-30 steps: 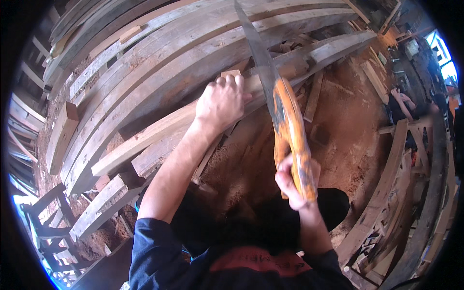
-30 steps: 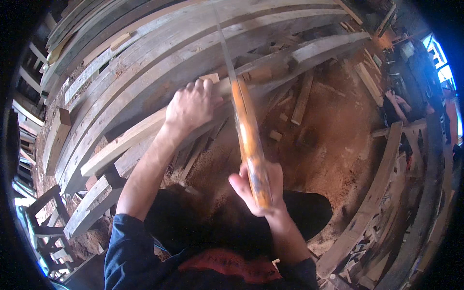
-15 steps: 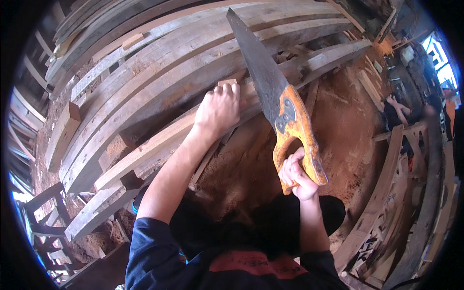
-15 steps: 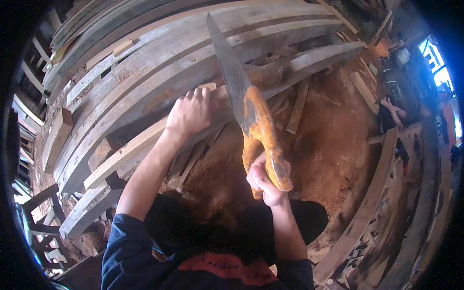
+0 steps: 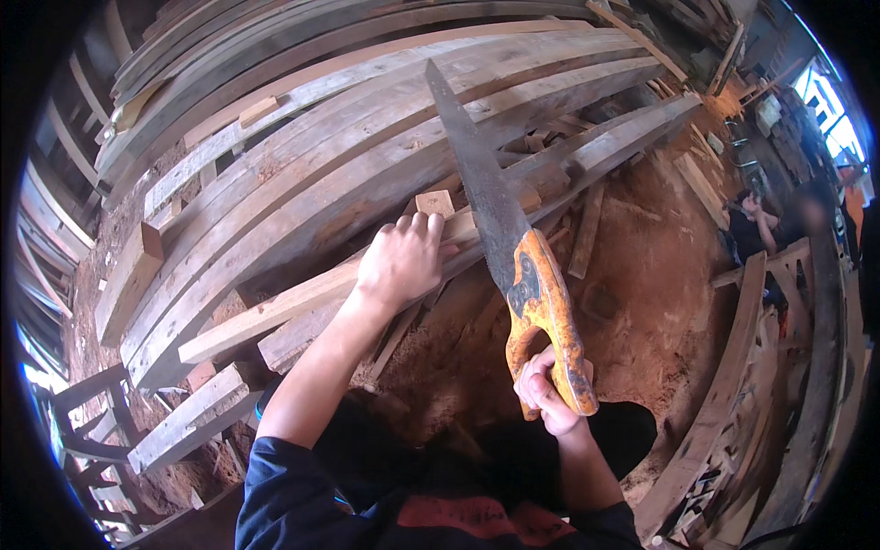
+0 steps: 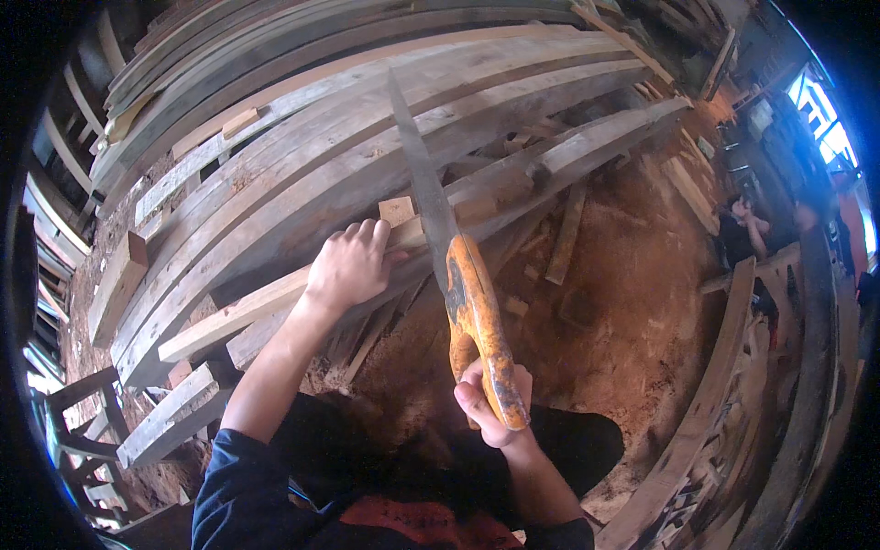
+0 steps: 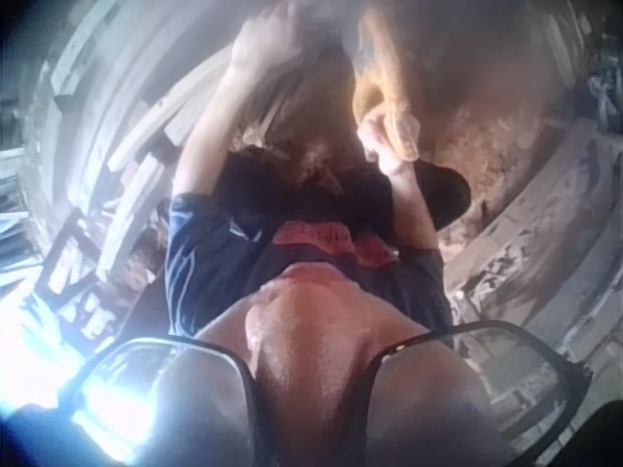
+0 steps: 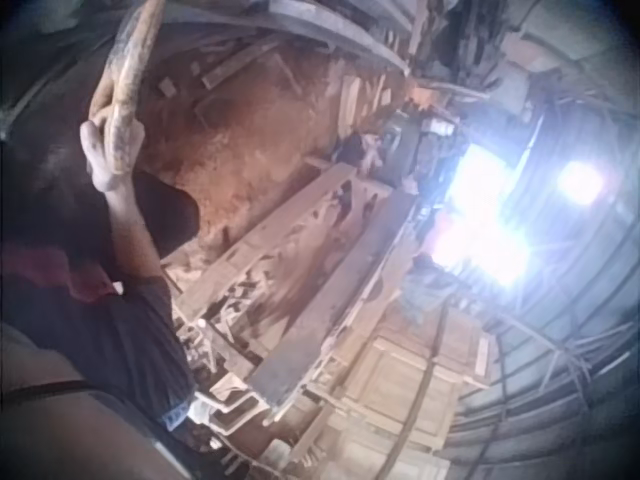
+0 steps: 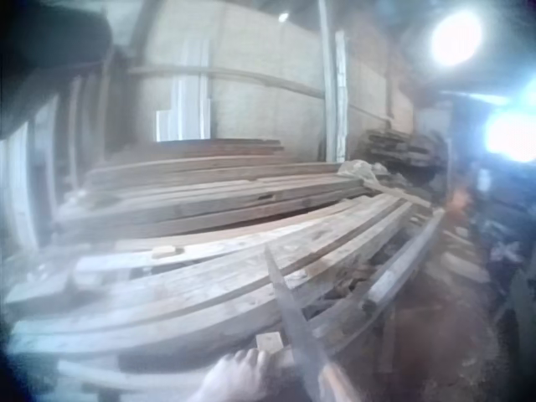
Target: The person uses a hand saw to cut a small wooden plank resting on a workbench. They hold the plank with the left hand and saw with the right, making several cuts along the plank's length. The cut pieces remain on the bench as the person continues sawing.
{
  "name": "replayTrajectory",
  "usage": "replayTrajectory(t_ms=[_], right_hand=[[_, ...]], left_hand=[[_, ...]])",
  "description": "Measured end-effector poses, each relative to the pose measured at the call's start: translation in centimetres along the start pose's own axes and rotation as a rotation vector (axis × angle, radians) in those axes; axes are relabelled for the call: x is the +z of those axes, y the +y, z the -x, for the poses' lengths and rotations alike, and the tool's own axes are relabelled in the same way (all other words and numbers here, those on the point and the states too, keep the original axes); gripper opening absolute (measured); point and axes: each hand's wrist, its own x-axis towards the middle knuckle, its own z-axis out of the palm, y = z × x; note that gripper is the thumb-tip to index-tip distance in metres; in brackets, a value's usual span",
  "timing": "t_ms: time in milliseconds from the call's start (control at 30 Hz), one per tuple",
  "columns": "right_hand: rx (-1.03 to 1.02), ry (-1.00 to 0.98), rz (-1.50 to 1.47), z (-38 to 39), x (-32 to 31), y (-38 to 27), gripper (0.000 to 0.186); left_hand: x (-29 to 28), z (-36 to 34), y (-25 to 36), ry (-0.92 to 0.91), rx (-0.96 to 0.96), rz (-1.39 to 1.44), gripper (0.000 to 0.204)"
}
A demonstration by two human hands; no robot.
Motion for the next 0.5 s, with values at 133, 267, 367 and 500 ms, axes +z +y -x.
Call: replayTrajectory(t_ms=[133, 267, 367, 500], right_hand=[[-0.018, -0.021, 0.014, 0.1, 0.0, 0.8, 0.021], [-0.058, -0.028, 0.131, 0.2, 0.3, 1.0, 0.024], [-0.063, -0.031, 0.176, 0.0, 0.9, 0.7, 0.024], [-0.126, -0.171, 0.265, 0.1, 0.4, 0.7, 0.021]], left_hand=[[0.0, 0.2, -0.1, 0.035, 0.009, -0.034, 0.037], [0.0, 0.2, 0.2, 0.003, 0.007, -0.052, 0.037], [0.1, 0.4, 0.1, 0.036, 0.001, -0.061, 0.036], [0.2, 0.5, -0.1, 0.056, 0.009, -0.066, 0.036]])
